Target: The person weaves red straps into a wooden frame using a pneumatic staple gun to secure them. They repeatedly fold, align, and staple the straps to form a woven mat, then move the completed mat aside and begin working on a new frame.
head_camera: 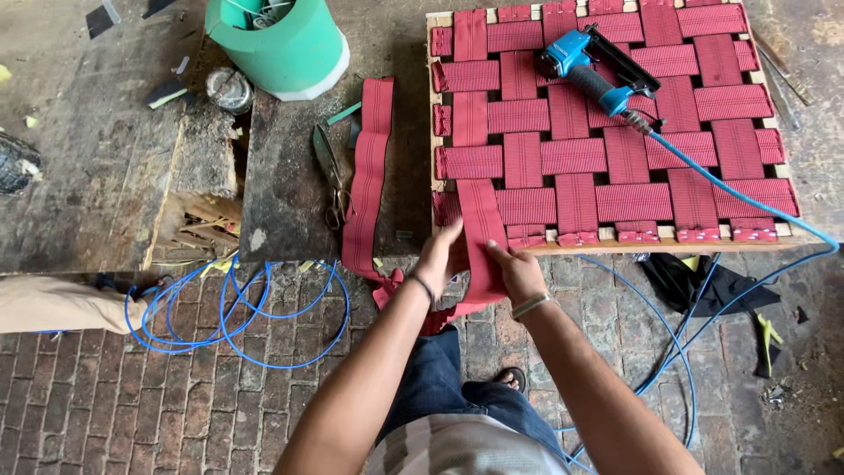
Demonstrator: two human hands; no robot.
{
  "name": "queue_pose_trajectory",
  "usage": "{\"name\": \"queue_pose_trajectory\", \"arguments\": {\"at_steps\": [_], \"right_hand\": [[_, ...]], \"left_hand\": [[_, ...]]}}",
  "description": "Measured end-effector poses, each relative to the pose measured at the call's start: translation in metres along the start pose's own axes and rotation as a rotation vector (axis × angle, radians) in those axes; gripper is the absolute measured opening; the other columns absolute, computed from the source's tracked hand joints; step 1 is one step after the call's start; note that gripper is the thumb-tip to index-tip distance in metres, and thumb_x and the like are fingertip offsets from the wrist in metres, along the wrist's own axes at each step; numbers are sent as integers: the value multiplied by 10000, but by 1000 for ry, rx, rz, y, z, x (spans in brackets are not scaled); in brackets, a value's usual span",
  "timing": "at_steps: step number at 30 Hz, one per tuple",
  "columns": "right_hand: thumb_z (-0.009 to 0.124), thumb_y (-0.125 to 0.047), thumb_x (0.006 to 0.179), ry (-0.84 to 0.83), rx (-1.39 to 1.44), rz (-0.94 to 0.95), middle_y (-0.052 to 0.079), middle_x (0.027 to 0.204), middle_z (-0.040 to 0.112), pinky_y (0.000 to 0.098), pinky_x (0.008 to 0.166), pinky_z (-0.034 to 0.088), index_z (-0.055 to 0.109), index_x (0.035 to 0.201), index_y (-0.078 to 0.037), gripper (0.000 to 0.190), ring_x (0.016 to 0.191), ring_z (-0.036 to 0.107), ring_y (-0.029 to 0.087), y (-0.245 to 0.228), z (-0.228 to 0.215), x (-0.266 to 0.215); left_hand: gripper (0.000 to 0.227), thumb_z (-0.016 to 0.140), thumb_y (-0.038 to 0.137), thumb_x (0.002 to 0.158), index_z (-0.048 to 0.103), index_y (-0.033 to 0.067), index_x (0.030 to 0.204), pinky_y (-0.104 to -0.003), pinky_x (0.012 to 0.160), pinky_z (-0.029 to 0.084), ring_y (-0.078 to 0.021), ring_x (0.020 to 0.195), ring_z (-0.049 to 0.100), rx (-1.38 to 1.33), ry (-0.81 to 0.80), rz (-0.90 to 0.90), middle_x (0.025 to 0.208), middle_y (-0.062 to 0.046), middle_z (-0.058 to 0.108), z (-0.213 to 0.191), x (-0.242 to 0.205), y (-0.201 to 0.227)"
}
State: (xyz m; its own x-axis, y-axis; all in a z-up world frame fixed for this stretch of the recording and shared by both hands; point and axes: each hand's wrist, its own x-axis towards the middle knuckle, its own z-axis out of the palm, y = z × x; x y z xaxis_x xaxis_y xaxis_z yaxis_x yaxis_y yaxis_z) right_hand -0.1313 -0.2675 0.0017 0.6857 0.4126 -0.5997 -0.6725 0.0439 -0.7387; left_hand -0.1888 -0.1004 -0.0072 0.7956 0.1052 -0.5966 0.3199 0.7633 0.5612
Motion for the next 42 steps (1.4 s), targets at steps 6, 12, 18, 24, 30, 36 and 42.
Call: {"name": "queue_pose_trajectory", "arguments": {"at_steps": [6, 12, 18, 24, 30, 36, 42], "right_hand": [[695, -205, 965, 24, 127, -44, 127, 1013, 765, 301, 744, 603, 696, 1123, 81, 327, 821, 741, 178, -11, 21, -10], [684, -290, 957, 149, -156, 76, 149, 946, 773, 294, 655, 595, 710, 1128, 69, 399, 724, 720, 174, 5, 12, -22], [699, -387, 953, 133, -322, 81, 106, 904, 786, 323, 653, 568, 760, 1086, 41, 453, 711, 681, 138, 21, 25, -33], [667, -584, 851, 3, -1683, 194, 6, 1022, 788, 451, 824, 561, 720, 1121, -200, 472, 930, 728, 208, -37, 21, -55], [753, -659, 724, -24, -2225, -215, 213, 1723, 7, 459, 1238, 102, 73, 1650, -68, 1292, 1539, 40, 335, -115, 31, -4], [707, -481, 693, -64, -2147, -450, 199, 1699, 21, 437, 1288, 44, 51, 1605, -10, 1218, 1599, 27, 294, -112, 35, 18], [767, -617, 661, -72, -2164, -332, 158, 1714, -49, 402, 1274, 28, -35, 1621, -43, 1377, 1586, -21, 267, -100, 23, 23]], "left_hand": [[402, 568, 299, 1000, 606, -21, 1239, -508, 991, 537, -359, 1055, 695, -191, -258, -60, 1143, -193, 725, 12, 98, 36], [484, 466, 311, 1035, 548, -133, 1208, -559, 1015, 533, -419, 1082, 701, -225, -257, -279, 1115, -305, 711, 19, 122, 61], [347, 463, 246, 1066, 540, -80, 1155, -544, 924, 559, -363, 914, 718, -124, -89, -461, 1038, -223, 717, 30, 128, 80], [193, 356, 87, 1048, 512, 27, 953, -542, 723, 589, -285, 655, 630, -41, -40, -341, 765, -105, 651, 16, 170, 35], [333, 416, 225, 1106, 635, 23, 955, -415, 627, 565, -223, 572, 602, 94, -71, -254, 658, -42, 590, 2, 195, 11], [347, 455, 303, 1090, 623, 71, 895, -460, 584, 542, -203, 494, 517, 129, -33, -158, 611, -25, 552, 13, 181, 21], [346, 441, 309, 1071, 563, 115, 812, -419, 508, 476, -178, 428, 408, 81, 50, -76, 542, 19, 436, 19, 142, -4]]}}
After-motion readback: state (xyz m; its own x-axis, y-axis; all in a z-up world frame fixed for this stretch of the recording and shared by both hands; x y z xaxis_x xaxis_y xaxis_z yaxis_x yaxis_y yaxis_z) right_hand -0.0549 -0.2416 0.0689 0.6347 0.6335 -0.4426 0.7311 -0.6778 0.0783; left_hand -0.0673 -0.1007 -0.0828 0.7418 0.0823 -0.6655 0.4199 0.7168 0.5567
